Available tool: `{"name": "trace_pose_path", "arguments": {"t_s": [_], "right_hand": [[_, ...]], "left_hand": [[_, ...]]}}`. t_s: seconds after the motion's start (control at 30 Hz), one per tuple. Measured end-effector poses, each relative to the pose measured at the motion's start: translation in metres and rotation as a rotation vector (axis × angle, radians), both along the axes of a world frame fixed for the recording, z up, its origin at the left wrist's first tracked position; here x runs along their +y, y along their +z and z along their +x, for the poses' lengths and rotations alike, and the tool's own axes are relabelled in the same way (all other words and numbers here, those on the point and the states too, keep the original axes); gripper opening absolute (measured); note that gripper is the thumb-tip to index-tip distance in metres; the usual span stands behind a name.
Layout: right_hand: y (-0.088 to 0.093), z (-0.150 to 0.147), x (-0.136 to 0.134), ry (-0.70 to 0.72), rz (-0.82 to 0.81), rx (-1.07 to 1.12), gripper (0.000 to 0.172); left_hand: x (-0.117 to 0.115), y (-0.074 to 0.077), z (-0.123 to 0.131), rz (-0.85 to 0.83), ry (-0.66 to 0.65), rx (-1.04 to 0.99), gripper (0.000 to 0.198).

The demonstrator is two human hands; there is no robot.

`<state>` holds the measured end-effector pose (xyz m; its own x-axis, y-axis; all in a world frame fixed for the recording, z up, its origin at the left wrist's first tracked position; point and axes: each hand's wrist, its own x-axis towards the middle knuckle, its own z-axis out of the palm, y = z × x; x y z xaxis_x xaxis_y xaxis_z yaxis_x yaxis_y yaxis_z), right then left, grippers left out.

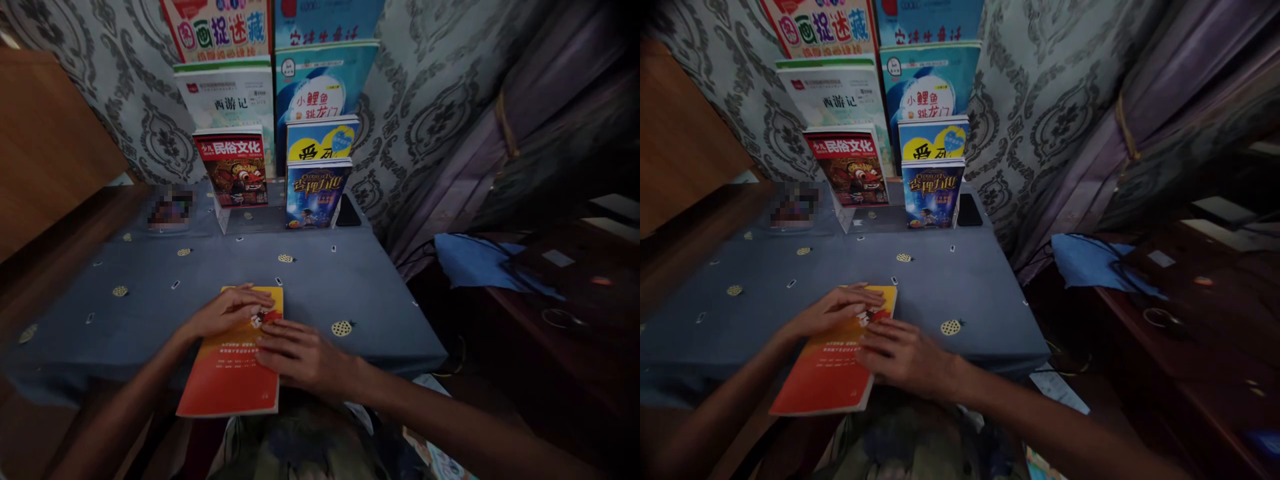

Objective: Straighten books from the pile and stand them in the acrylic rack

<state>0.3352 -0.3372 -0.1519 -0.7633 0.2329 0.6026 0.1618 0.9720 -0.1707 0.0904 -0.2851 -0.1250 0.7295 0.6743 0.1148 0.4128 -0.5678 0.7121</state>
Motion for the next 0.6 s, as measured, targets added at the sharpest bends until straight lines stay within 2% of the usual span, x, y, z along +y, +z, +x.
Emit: {"name": "trace_pose_path", "arguments": {"t_s": [0.13,0.2,0.3,0.4,0.5,0.6], "right_hand": [[0.014,-0.002,0.014,0.015,-0.168,0.117,0.030],[0.020,-0.002,0.021,-0.002,-0.271,0.164,0.032],[0.031,-0.004,0.032,-0.083,-0.432,0.258,0.033],[0.043,-0.010,0.047,-0.218,-0.618,0.363,0.034],[0.048,-0.021,0.068,-0.258,-0.793,0.509,0.035],[0.041,-0.031,0.089,-0.228,-0.892,0.630,0.033]], "left_hand": [[0.002,0.015,-0.008,-0.194,0.040,-0.209,0.053],[0.001,0.020,-0.012,-0.245,0.127,-0.373,0.060],[-0.001,0.021,-0.016,-0.259,0.328,-0.646,0.067],[0.000,0.012,-0.015,-0.224,0.571,-0.914,0.071],[0.004,-0.005,-0.012,-0.150,0.784,-1.134,0.065],[0.012,-0.019,-0.008,-0.141,0.860,-1.126,0.050]]}}
